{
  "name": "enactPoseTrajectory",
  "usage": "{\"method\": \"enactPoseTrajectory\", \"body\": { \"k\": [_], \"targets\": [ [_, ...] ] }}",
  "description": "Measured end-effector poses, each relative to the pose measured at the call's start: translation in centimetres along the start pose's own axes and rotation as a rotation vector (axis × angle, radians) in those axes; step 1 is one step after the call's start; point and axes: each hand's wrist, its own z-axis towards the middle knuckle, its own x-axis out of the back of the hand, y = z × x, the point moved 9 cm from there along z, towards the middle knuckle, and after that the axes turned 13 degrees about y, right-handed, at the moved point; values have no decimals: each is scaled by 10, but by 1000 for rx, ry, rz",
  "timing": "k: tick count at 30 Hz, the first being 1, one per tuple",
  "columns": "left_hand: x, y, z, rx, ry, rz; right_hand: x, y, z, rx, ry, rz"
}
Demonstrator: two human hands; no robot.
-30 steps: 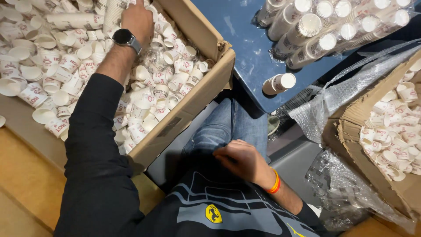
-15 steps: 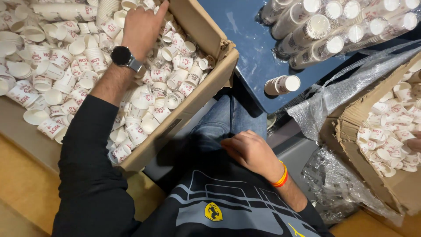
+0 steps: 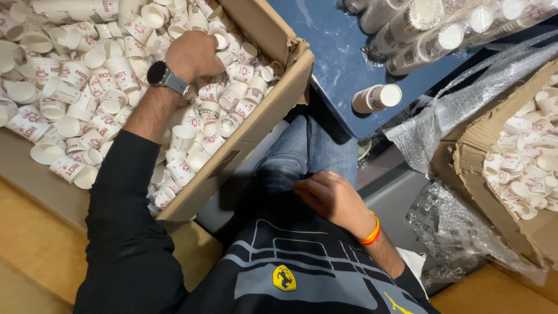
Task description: Manually sorting, counting, and packaging paper cups into plastic sleeves from large cardboard boxes.
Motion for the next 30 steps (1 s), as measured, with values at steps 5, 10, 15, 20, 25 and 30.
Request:
{"method": "enactPoseTrajectory", "body": {
  "k": [5, 10, 15, 20, 25, 30],
  "targets": [
    [-10, 3, -12, -28, 168, 24, -3, 1, -2, 25, -32, -10],
    [13, 16, -13, -135, 407, 97, 12, 2, 0, -32, 22, 9],
    [139, 43, -23, 12, 417, -462, 37, 16, 1, -139, 184, 70],
    [170, 141, -54, 37, 53, -1510, 63, 53, -2, -424, 579, 463],
    [139, 238, -84, -4, -297, -1764, 81, 31, 29, -276, 648, 710],
    [117, 253, -85, 126, -468, -1976, 70, 61, 29, -452, 668, 775]
  ]
}}
